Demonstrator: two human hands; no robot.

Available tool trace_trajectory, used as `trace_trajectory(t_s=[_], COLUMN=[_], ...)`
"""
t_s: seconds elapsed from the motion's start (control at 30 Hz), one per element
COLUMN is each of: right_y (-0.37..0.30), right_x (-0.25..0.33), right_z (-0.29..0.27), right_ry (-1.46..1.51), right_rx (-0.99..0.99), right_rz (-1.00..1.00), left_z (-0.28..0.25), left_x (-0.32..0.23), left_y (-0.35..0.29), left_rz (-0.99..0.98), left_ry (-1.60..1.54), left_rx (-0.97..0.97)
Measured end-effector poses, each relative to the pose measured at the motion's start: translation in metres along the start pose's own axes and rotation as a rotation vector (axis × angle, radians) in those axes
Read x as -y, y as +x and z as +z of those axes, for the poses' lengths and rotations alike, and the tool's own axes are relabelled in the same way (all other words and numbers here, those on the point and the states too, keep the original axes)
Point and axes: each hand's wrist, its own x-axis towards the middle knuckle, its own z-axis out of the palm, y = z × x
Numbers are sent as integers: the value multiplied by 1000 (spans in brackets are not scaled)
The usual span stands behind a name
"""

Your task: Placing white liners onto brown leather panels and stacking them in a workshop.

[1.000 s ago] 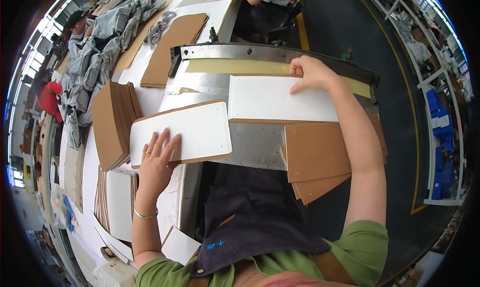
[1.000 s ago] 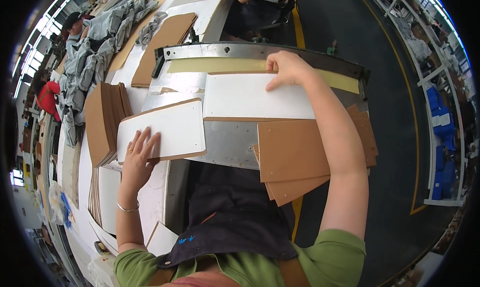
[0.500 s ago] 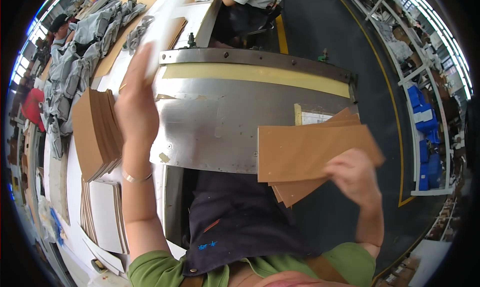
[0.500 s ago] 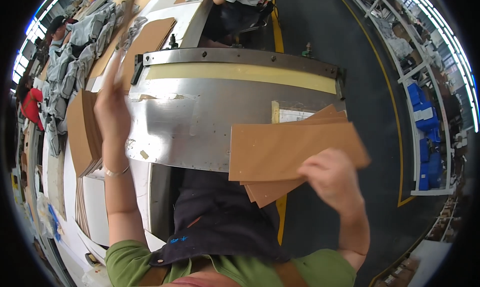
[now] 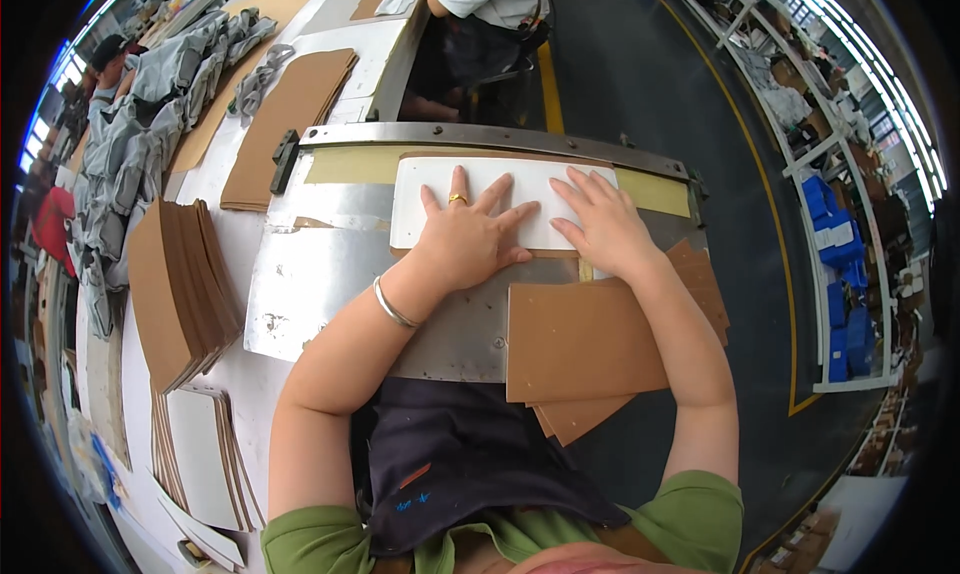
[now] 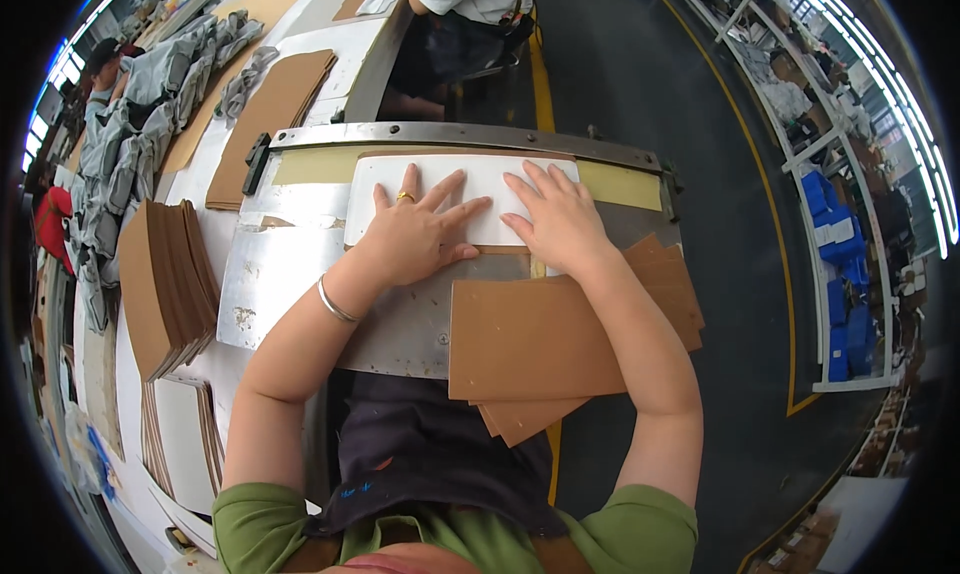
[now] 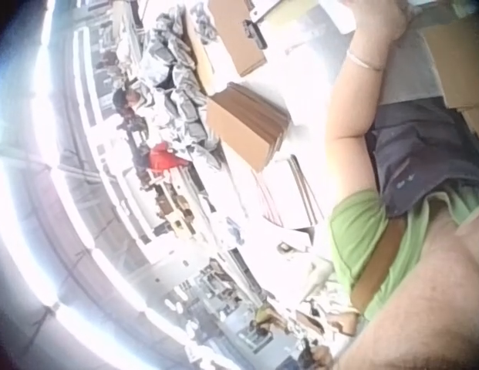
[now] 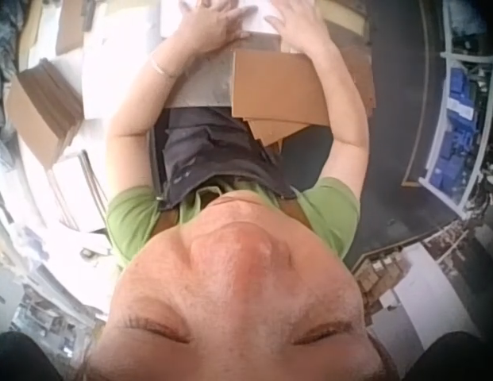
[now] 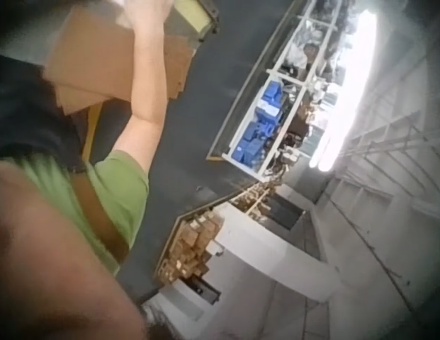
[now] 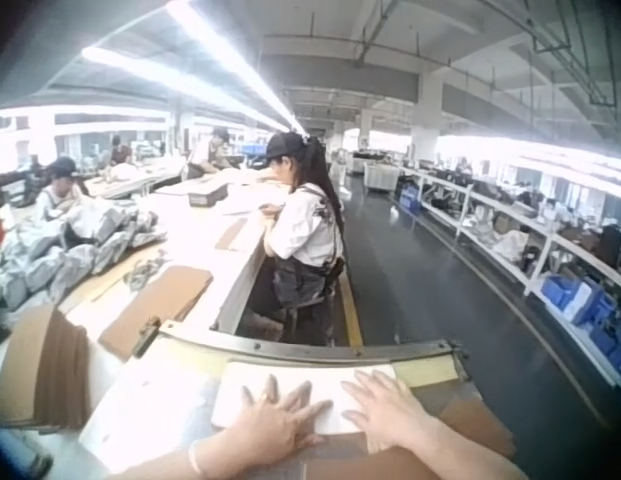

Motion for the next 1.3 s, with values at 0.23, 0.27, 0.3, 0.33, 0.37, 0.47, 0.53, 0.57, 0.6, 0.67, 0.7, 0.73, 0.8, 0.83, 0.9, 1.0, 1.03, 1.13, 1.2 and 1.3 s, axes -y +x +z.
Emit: trace_trajectory(t_s=[0.23, 0.27, 0.3, 0.33, 0.37, 0.47, 0.53, 0.57, 0.6, 0.67, 0.7, 0.73, 0.8, 0.83, 0.9, 1.0, 1.03, 1.13, 1.2, 1.3], right_y=[7, 6, 8, 9, 8, 7, 7, 7, 6, 5, 7, 9, 24, 33, 51, 71, 75, 76, 72, 53], right_x=[-11, -13, -12, -11, -10, -6, -7, -6, -6, -6, -7, -7, -14, -15, -9, -3, -1, -6, -11, -3], right_z=[19, 21, 23, 24, 24, 17, 17, 17, 16, 16, 18, 18, 7, 1, -3, -9, -16, -34, -47, -70], right_ry=[-69, -72, -82, -93, -92, -44, -40, -39, -44, -49, -50, -50, 71, 187, 296, 334, 371, 572, 735, 926], right_rx=[-90, -84, -93, -103, -103, -96, -110, -109, -116, -119, -160, -200, -145, -88, -78, -22, 52, 210, 295, -609], right_rz=[29, 34, 45, 55, 56, 86, 67, 68, 57, 44, 23, 1, 5, 23, 12, -38, 11, 78, 100, 67], left_z=[6, 7, 7, 7, 7, 6, 6, 6, 6, 7, 7, 8, 14, 13, 12, 11, 9, 1, -7, -22], left_x=[21, 20, 20, 20, 18, 18, 18, 18, 18, 17, 17, 17, 13, 11, 5, 1, 0, 1, 5, 13], left_y=[14, 16, 16, 16, 15, 15, 14, 14, 13, 11, 10, 11, 10, 7, 1, -2, -3, 3, 2, 8], left_rz=[94, 91, 78, 78, 75, 67, 69, 66, 64, 64, 60, 52, 80, 77, 120, 157, 158, 204, 219, 174], left_ry=[-8, -3, -13, -13, -14, -19, -26, -28, -32, -32, -24, -24, -35, -35, -23, -42, -59, -119, -189, -305], left_rx=[-95, -118, -116, -115, -117, -113, -104, -107, -110, -110, -118, -121, -162, -160, -157, -170, -155, -96, -352, -864])
